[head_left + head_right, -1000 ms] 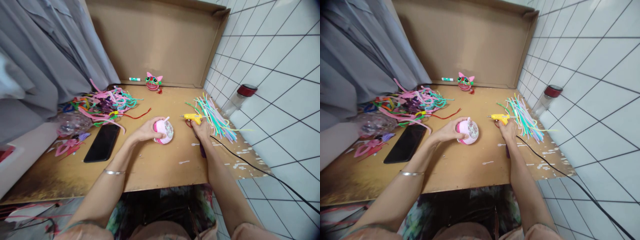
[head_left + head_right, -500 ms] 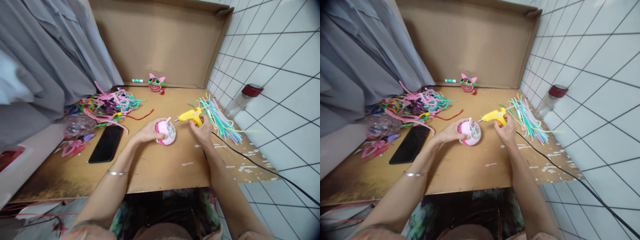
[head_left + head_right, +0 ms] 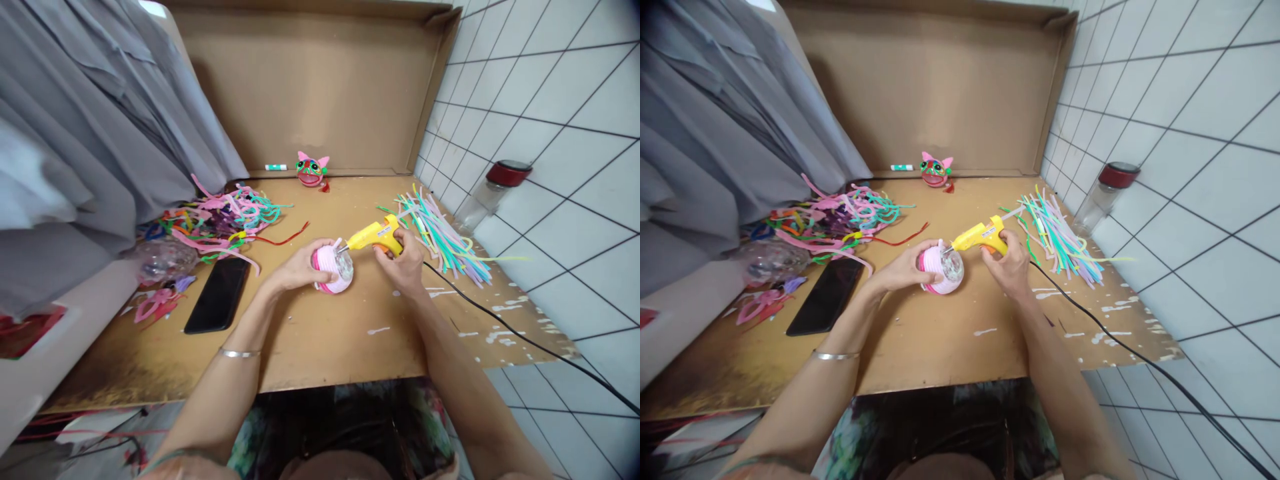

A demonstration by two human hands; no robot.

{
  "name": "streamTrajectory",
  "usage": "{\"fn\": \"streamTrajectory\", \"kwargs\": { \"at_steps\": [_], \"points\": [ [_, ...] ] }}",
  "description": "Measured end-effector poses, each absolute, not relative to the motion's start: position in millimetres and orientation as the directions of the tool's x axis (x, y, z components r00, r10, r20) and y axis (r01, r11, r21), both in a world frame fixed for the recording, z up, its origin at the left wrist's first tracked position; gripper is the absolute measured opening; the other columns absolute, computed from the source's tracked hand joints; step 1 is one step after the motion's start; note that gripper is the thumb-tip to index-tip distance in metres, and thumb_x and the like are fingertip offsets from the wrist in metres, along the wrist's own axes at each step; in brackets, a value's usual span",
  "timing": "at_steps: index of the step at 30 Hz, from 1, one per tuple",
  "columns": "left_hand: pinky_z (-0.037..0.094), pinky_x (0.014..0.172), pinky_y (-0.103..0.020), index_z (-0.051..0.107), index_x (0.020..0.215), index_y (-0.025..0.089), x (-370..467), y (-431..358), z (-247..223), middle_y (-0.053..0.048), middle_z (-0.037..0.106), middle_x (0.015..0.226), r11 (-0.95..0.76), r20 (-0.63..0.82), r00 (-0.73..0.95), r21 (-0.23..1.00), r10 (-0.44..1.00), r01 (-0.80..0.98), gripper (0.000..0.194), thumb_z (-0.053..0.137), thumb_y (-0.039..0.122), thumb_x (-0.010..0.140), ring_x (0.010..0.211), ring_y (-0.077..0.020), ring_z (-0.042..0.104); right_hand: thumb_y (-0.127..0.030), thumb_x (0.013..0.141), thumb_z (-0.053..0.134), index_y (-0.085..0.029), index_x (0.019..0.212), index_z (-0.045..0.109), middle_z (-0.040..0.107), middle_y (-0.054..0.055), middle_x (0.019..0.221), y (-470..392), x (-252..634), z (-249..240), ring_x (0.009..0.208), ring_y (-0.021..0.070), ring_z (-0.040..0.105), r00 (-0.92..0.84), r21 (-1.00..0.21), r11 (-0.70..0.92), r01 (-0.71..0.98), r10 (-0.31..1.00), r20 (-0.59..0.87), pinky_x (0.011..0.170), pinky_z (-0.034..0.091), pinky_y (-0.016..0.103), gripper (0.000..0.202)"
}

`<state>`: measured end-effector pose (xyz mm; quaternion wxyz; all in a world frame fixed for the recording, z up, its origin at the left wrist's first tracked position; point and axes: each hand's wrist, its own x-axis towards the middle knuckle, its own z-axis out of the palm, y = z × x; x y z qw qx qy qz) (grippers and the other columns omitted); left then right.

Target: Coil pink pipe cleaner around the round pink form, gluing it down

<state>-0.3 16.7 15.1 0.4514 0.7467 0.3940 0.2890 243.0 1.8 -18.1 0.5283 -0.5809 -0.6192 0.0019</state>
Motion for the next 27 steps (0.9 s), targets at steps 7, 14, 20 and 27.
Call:
{"fn": "streamTrajectory", "kwargs": {
  "at_steps": [7, 14, 20, 27],
  "points": [
    [0.051, 0.098, -0.039, 0.052, 0.130, 0.012, 0.7, 15.0, 17.0, -0.011, 0.062, 0.123, -0.263, 0.050, 0.498, 0.892, 0.866, 0.367, 0.081, 0.078, 0.032, 0.056, 0.107, -0.0251, 0.062, -0.045, 0.074, 0.060, -0.020, 0.103, 0.053, 0.066, 0.008, 0.100, 1.5, 243.4, -19.3, 0.084, 0.0209, 0.065, 0.223, -0.612, 0.314, 0.726, 0.734, 0.641, 0.070, 0.053, 0.034, 0.039],
    [0.048, 0.101, -0.040, 0.053, 0.130, 0.014, -0.1, 16.0, 14.7, -0.010, 0.062, 0.122, -0.285, 0.068, 0.499, 0.883, 0.864, 0.374, 0.080, 0.079, 0.033, 0.056, 0.110, -0.0262, 0.060, -0.045, 0.073, 0.061, -0.021, 0.103, 0.053, 0.067, 0.007, 0.098, 0.8, 242.3, -17.8, 0.082, 0.0212, 0.066, 0.230, -0.612, 0.307, 0.729, 0.732, 0.641, 0.069, 0.053, 0.035, 0.039],
    [0.047, 0.103, -0.040, 0.052, 0.130, 0.012, -0.2, 17.6, 12.0, -0.012, 0.060, 0.128, -0.293, 0.079, 0.497, 0.883, 0.864, 0.368, 0.082, 0.079, 0.034, 0.055, 0.114, -0.0270, 0.059, -0.046, 0.074, 0.061, -0.020, 0.103, 0.052, 0.067, 0.008, 0.098, 3.1, 242.9, -20.8, 0.083, 0.0217, 0.066, 0.224, -0.614, 0.331, 0.716, 0.725, 0.651, 0.070, 0.053, 0.035, 0.040],
    [0.049, 0.101, -0.040, 0.052, 0.129, 0.012, -0.1, 16.1, 13.7, -0.013, 0.060, 0.126, -0.289, 0.072, 0.507, 0.885, 0.859, 0.365, 0.081, 0.079, 0.035, 0.056, 0.112, -0.0271, 0.060, -0.045, 0.075, 0.060, -0.020, 0.102, 0.052, 0.067, 0.008, 0.099, 1.8, 244.5, -20.4, 0.083, 0.0215, 0.066, 0.204, -0.599, 0.335, 0.727, 0.728, 0.654, 0.070, 0.054, 0.035, 0.038]
  ]
}}
